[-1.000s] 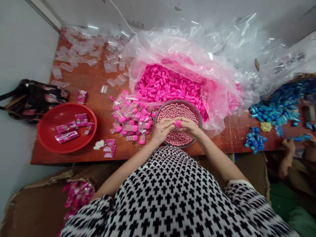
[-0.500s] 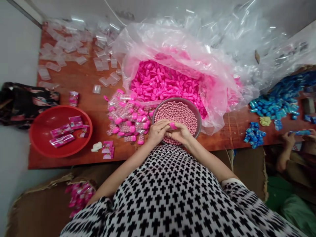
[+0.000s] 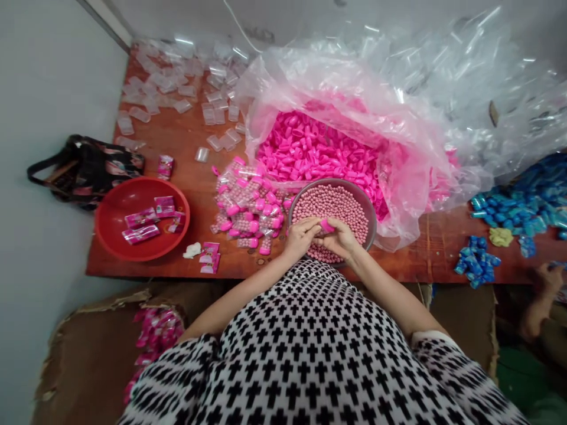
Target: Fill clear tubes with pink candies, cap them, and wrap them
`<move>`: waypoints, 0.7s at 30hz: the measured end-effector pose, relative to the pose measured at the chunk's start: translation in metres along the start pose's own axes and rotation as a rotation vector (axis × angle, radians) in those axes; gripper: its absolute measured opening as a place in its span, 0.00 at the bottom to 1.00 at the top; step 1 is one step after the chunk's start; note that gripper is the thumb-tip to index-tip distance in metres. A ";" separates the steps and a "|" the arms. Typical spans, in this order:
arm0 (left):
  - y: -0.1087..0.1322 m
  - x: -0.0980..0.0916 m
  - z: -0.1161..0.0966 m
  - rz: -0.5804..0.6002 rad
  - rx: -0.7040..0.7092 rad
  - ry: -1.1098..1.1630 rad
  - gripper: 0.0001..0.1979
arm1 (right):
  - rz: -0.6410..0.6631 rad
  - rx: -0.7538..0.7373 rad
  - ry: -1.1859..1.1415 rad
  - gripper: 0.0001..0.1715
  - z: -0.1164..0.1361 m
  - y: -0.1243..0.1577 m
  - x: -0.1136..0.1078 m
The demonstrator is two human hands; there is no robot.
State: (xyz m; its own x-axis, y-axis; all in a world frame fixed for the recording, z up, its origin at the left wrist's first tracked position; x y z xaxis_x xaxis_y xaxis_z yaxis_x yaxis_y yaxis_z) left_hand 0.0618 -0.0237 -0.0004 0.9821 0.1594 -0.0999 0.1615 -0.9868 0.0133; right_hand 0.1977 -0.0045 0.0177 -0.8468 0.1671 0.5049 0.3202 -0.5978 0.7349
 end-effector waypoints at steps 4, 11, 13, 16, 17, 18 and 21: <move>0.009 -0.006 0.011 -0.031 -0.055 -0.091 0.12 | -0.066 0.026 0.033 0.11 -0.017 -0.010 0.007; 0.023 -0.061 0.036 -0.322 -0.073 -0.239 0.15 | 0.044 0.055 0.241 0.22 -0.030 -0.027 0.039; 0.021 -0.083 0.045 -0.448 -0.024 -0.332 0.15 | 0.029 0.009 0.298 0.23 -0.031 -0.029 0.045; 0.013 -0.110 0.060 -0.597 0.059 -0.499 0.13 | 0.010 -0.073 0.403 0.23 -0.039 -0.027 0.045; 0.010 -0.116 0.066 -0.623 0.081 -0.541 0.13 | 0.018 -0.103 0.445 0.23 -0.044 -0.024 0.044; 0.007 -0.120 0.071 -0.633 0.097 -0.574 0.12 | 0.031 -0.129 0.493 0.22 -0.051 -0.020 0.042; -0.001 -0.127 0.085 -0.645 0.087 -0.632 0.13 | 0.111 -0.159 0.685 0.18 -0.074 -0.006 0.037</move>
State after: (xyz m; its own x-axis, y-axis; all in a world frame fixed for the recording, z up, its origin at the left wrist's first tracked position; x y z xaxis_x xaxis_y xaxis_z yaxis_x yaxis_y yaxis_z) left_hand -0.0711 -0.0450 -0.0725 0.4631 0.6614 -0.5901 0.6289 -0.7143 -0.3070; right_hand 0.1329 -0.0530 -0.0013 -0.9059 -0.4008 0.1367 0.3987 -0.6988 0.5939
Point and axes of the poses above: each hand's wrist, its own y-axis away from the middle knuckle, its own x-axis out of the palm, z = x × y, the point moved 1 cm from there along -y, towards the middle knuckle, and after that the axes turned 12 degrees about -z, right-handed, at the moved point
